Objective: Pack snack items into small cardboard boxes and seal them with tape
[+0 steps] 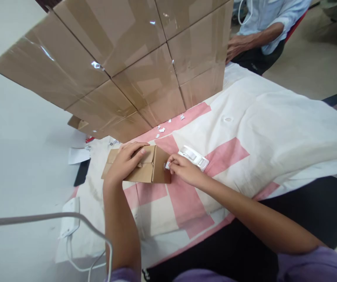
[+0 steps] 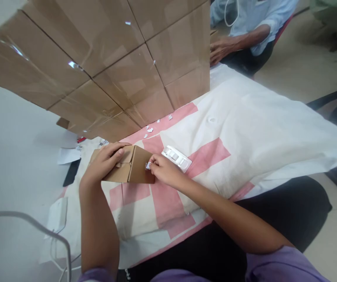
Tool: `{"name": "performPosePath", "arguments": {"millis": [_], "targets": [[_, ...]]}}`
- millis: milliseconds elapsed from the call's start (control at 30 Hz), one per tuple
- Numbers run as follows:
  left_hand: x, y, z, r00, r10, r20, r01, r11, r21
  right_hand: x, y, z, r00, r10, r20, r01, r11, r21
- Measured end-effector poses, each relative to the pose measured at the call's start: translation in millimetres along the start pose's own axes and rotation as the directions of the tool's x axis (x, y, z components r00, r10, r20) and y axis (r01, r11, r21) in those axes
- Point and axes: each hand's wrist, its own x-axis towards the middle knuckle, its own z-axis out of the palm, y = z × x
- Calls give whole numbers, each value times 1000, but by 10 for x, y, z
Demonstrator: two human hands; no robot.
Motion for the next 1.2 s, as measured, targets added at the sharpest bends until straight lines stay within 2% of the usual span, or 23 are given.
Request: {"name": "performPosePath", "arguments": {"millis": [167, 367, 1200], "targets": [[39, -1, 13, 1000, -2, -11, 2, 1000, -30, 59, 197, 96, 1000, -2, -18, 2, 1000, 11], [22, -32, 39, 999, 2, -34, -2, 1000, -19, 103, 263, 114, 997, -74, -15, 74, 997, 20], [-59, -82, 91, 995, -42, -94, 39, 999, -33, 64, 80, 100, 994, -105, -25, 103, 992, -72]]}}
